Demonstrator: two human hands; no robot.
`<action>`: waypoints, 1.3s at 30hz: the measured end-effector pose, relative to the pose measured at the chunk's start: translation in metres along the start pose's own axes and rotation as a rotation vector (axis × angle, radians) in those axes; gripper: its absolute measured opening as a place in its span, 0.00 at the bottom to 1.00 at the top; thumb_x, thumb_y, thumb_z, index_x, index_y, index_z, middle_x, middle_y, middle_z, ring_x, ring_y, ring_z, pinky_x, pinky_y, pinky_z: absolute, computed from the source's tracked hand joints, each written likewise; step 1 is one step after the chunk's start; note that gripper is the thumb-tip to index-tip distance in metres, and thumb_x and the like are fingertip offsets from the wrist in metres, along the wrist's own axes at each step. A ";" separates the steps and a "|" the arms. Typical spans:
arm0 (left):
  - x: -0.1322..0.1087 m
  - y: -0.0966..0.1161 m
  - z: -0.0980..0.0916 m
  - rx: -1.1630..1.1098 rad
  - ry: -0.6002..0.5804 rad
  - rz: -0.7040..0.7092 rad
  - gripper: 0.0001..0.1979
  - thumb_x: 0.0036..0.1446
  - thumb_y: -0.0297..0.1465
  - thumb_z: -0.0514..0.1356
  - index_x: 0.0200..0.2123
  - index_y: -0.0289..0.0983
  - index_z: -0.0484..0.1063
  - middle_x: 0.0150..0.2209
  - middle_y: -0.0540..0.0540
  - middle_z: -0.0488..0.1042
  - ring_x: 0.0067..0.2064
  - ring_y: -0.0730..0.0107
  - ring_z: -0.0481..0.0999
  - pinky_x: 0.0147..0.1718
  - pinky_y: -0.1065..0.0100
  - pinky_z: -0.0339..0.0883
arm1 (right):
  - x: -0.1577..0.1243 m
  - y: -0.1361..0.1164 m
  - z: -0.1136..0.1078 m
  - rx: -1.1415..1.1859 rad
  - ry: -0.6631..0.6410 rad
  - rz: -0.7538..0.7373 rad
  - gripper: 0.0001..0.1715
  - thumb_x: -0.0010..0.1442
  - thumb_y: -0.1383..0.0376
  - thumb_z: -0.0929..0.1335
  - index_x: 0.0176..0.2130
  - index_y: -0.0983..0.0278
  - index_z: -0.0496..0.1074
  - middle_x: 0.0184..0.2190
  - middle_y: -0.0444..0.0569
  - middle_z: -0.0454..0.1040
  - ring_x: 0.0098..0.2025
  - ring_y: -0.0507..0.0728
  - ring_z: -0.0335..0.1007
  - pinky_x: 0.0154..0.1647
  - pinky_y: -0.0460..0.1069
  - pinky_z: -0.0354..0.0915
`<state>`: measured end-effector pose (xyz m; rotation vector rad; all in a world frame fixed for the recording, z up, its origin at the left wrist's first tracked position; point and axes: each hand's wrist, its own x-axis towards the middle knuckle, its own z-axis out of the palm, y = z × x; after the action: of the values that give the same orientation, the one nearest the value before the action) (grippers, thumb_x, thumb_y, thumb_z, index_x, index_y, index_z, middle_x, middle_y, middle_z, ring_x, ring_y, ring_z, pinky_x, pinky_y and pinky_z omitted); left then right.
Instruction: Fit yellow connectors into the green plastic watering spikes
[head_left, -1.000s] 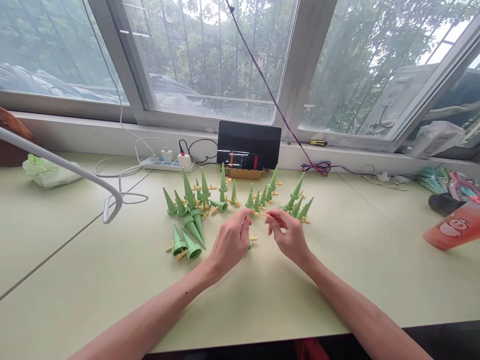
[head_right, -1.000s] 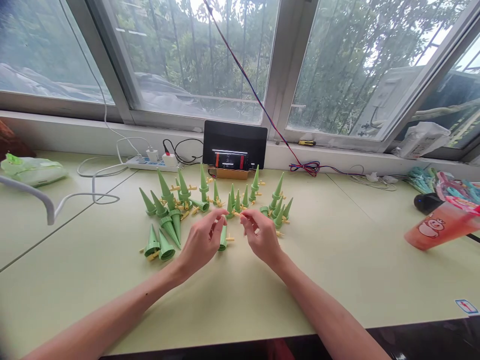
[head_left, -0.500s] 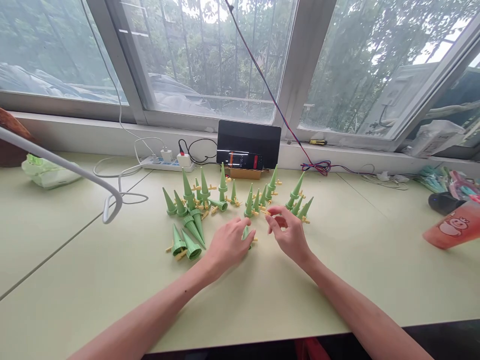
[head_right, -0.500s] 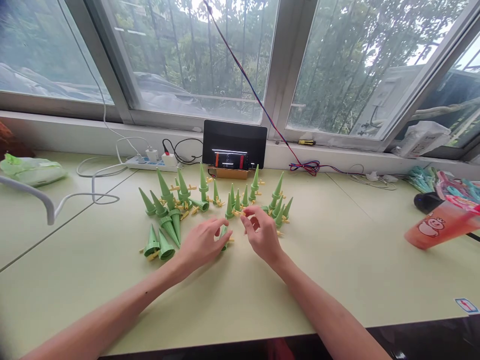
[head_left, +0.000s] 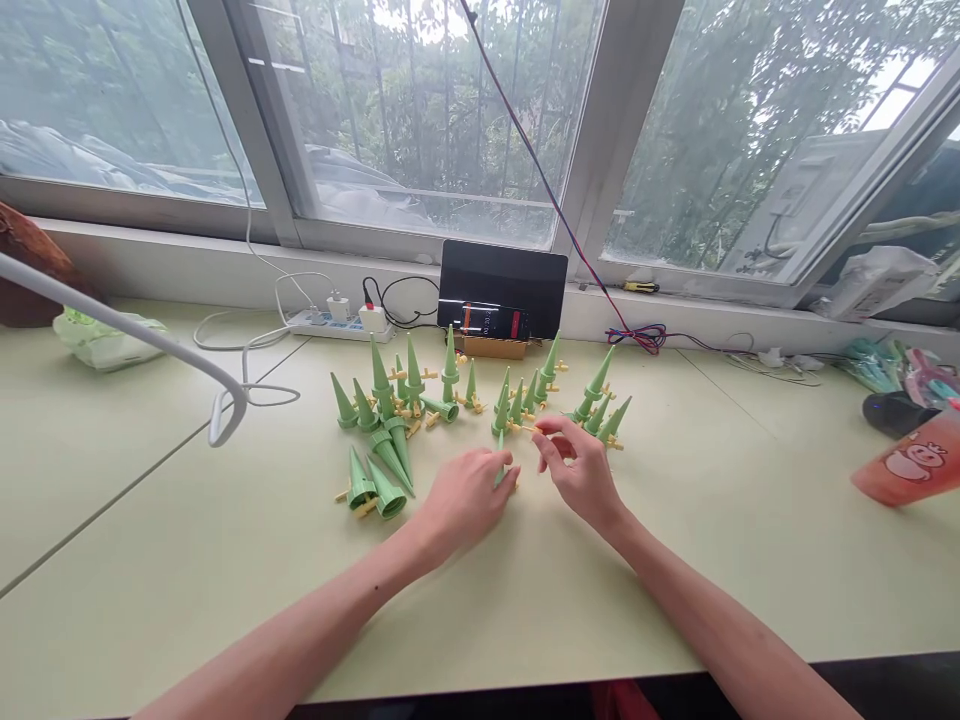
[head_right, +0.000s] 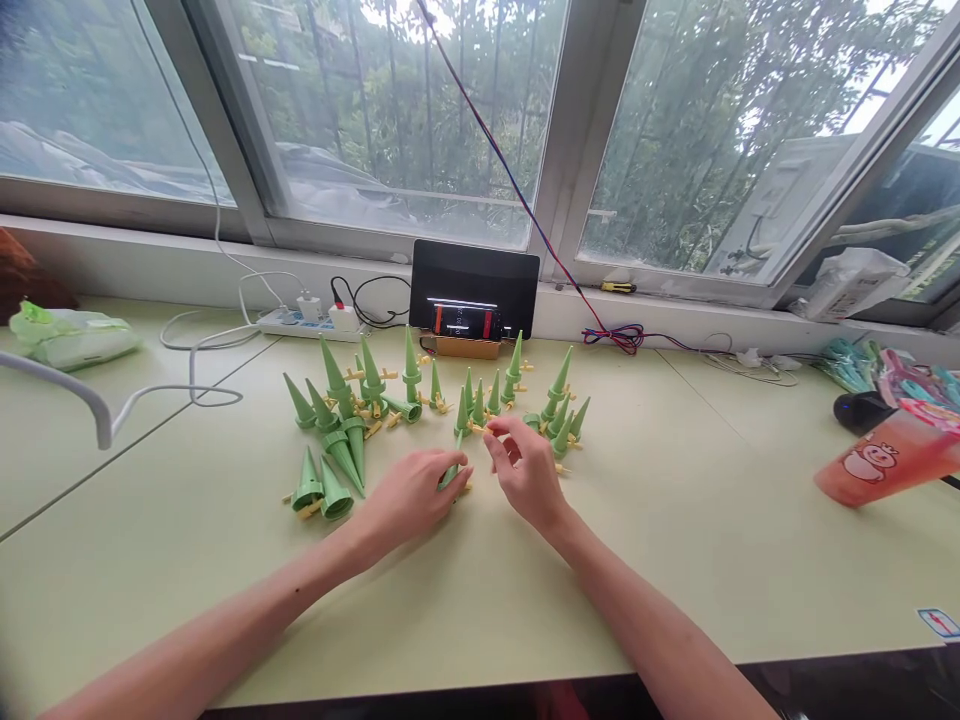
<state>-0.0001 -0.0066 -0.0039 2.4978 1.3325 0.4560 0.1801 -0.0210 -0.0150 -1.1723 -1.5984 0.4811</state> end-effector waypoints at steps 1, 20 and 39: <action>0.000 0.001 0.000 -0.005 0.007 0.005 0.17 0.68 0.37 0.48 0.36 0.39 0.75 0.30 0.45 0.75 0.33 0.59 0.76 0.29 0.66 0.56 | 0.000 0.000 0.000 0.001 0.000 0.001 0.10 0.67 0.58 0.65 0.42 0.62 0.70 0.34 0.46 0.73 0.23 0.51 0.71 0.25 0.48 0.67; 0.005 -0.003 -0.001 -0.313 0.375 0.062 0.18 0.66 0.36 0.56 0.57 0.42 0.63 0.47 0.46 0.73 0.33 0.71 0.74 0.30 0.69 0.69 | -0.001 -0.001 -0.001 0.008 0.064 -0.007 0.10 0.67 0.57 0.66 0.43 0.61 0.71 0.38 0.48 0.75 0.23 0.51 0.71 0.25 0.48 0.68; 0.002 -0.001 -0.002 -0.292 0.328 0.058 0.18 0.65 0.31 0.54 0.58 0.43 0.63 0.45 0.46 0.69 0.29 0.75 0.71 0.28 0.71 0.68 | -0.002 0.000 -0.001 -0.009 0.040 -0.033 0.10 0.67 0.58 0.65 0.42 0.62 0.72 0.35 0.48 0.74 0.26 0.52 0.70 0.27 0.49 0.69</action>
<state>-0.0003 -0.0040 -0.0020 2.2900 1.1978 1.0313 0.1809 -0.0231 -0.0152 -1.1538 -1.5851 0.4267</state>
